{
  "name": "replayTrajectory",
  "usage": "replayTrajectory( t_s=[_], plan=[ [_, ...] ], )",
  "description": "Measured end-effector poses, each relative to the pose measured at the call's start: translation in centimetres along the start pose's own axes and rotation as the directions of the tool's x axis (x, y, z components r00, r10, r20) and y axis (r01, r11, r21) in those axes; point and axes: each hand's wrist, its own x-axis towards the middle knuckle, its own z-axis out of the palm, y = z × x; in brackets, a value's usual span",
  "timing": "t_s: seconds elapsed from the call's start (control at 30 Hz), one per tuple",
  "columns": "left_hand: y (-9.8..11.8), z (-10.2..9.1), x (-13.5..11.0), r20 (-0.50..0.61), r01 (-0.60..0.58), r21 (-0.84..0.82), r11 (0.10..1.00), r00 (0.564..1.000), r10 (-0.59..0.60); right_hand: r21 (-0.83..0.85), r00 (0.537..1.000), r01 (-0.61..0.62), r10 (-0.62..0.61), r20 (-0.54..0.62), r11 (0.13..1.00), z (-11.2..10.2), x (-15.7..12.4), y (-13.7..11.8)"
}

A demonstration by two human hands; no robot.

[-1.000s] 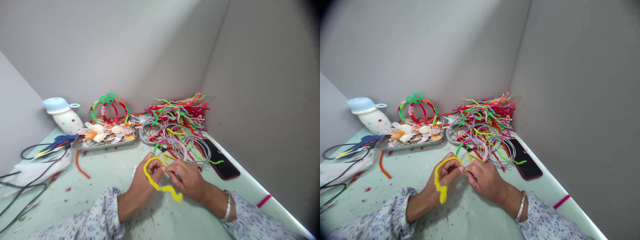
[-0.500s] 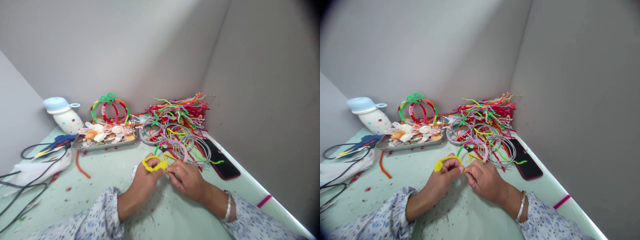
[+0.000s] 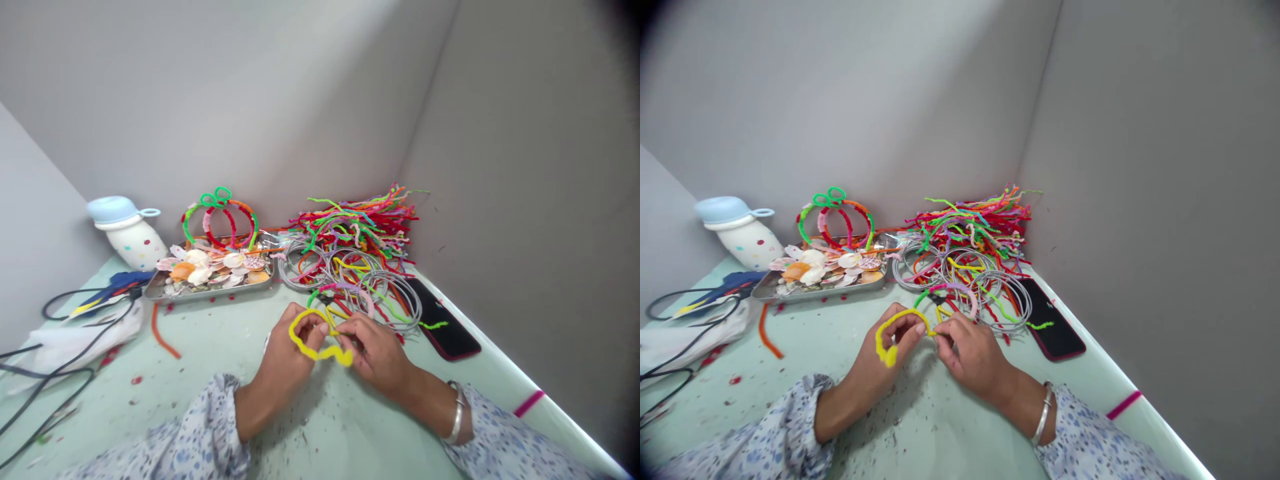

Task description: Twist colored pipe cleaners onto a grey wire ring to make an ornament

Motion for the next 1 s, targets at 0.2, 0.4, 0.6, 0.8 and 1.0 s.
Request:
replayTrajectory(
  t_s=[0.2, 0.4, 0.6, 0.8, 1.0],
  plan=[
    [0.0, -0.2, -0.9, -0.07, -0.278, 0.184, 0.943, 0.953, 0.295, -0.009, 0.997, -0.056, 0.055, -0.048, 0.998, -0.1, -0.1, -0.1],
    [-0.7, -0.3, -0.6, -0.013, -0.465, 0.4, 0.79, 0.859, 0.512, -0.015, 0.997, -0.061, 0.06, -0.053, 0.998, -0.2, 0.0, -0.1],
    [-0.9, -0.3, -0.5, 0.01, -0.529, 0.524, 0.668, 0.788, 0.616, 0.002, 0.997, -0.064, 0.064, -0.054, 0.998, -0.1, 0.0, -0.1],
    [-0.3, -0.7, -0.2, 0.026, -0.57, 0.568, 0.593, 0.733, 0.679, 0.028, 0.993, -0.092, 0.094, -0.069, 0.995, -0.3, 0.1, -0.4],
    [0.3, -0.9, -0.1, 0.029, -0.587, 0.561, 0.584, 0.719, 0.695, 0.051, 0.994, -0.069, 0.072, -0.077, 0.996, -0.3, -0.1, -0.3]
  ],
)
